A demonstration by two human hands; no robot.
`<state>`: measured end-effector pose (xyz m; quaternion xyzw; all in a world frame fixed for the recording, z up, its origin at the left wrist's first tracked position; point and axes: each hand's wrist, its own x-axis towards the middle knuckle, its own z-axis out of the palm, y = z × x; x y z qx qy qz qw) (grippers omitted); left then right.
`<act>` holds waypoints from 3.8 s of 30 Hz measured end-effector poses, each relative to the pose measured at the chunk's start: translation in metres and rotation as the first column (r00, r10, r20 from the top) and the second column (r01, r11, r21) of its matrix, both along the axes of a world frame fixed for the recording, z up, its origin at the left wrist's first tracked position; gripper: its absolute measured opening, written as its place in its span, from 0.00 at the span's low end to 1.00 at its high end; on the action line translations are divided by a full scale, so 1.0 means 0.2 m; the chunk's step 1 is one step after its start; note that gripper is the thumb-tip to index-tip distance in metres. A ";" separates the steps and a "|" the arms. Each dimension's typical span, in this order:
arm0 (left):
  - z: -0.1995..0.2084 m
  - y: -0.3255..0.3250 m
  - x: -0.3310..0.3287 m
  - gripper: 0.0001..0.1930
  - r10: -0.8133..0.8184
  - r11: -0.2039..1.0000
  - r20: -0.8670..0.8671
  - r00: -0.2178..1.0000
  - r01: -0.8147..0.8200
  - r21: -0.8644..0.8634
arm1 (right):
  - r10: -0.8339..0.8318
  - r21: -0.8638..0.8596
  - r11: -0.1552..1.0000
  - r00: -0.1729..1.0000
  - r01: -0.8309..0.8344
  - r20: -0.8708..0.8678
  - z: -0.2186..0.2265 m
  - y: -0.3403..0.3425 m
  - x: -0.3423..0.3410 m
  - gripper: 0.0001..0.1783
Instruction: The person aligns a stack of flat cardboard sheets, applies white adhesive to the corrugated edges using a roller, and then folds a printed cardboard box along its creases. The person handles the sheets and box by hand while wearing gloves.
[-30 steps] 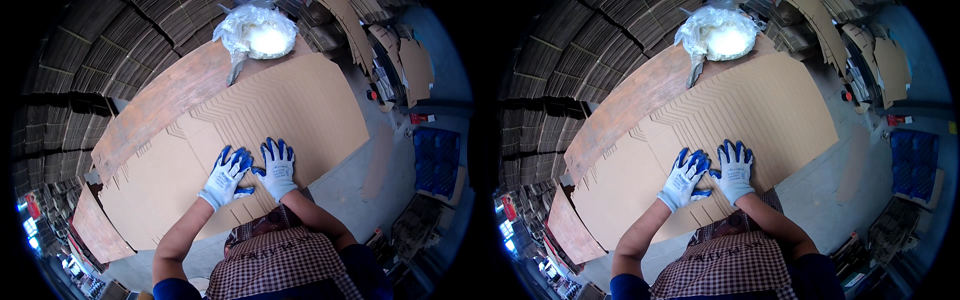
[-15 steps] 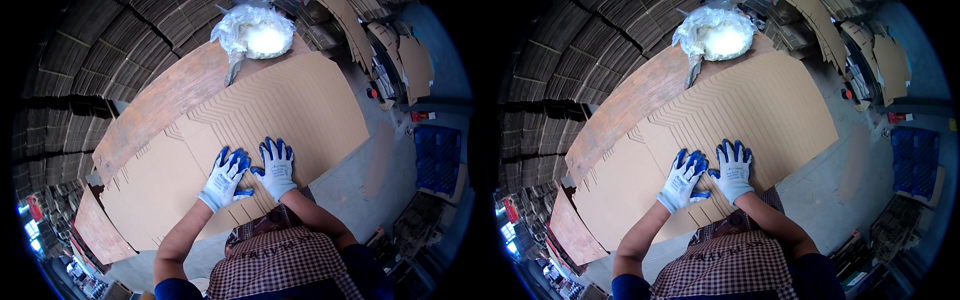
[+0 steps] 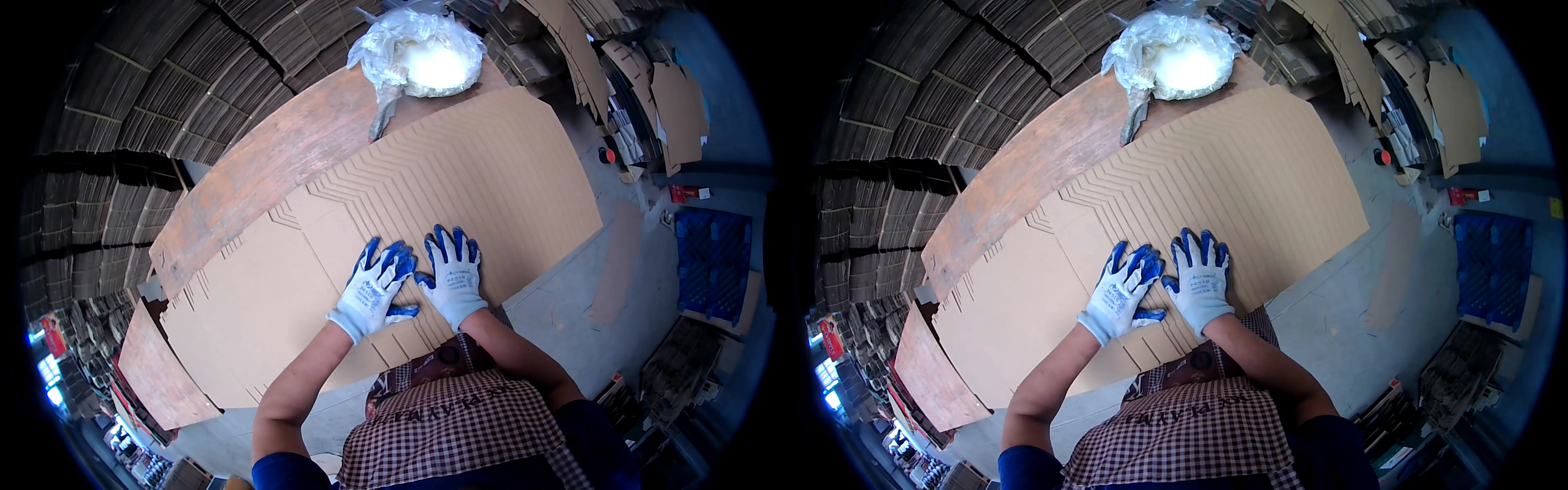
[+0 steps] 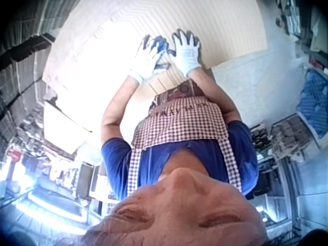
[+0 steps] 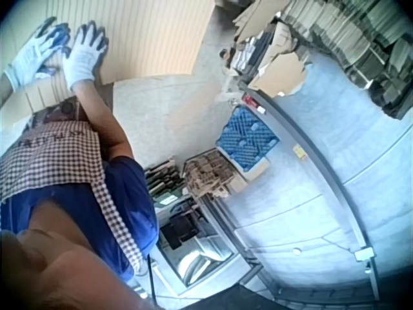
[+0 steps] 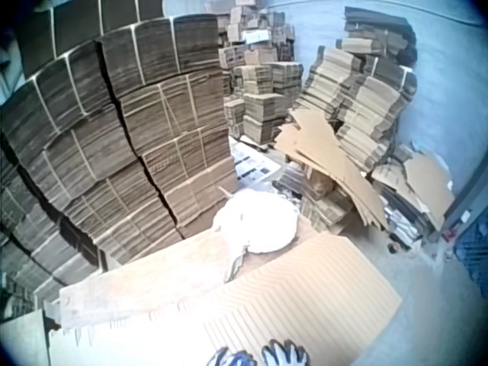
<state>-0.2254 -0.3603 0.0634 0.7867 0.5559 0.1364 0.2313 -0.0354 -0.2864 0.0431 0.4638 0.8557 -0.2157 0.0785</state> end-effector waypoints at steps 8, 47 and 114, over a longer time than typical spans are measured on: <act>0.00 -0.01 -0.01 0.48 0.004 1.000 -0.001 1.000 -0.004 -0.008 | -0.007 -0.031 1.000 1.000 0.007 -0.011 0.01 0.01 0.00 0.45; 0.00 -0.13 -0.13 0.49 0.046 0.999 0.020 0.999 -0.046 -0.011 | 0.104 -0.057 0.993 0.993 -0.101 0.051 0.10 -0.04 -0.11 0.51; -0.09 -0.22 0.21 0.33 0.741 0.662 -0.013 0.671 -0.726 0.186 | 0.496 0.415 0.827 0.841 -0.380 -0.218 -0.09 1.60 -0.94 0.23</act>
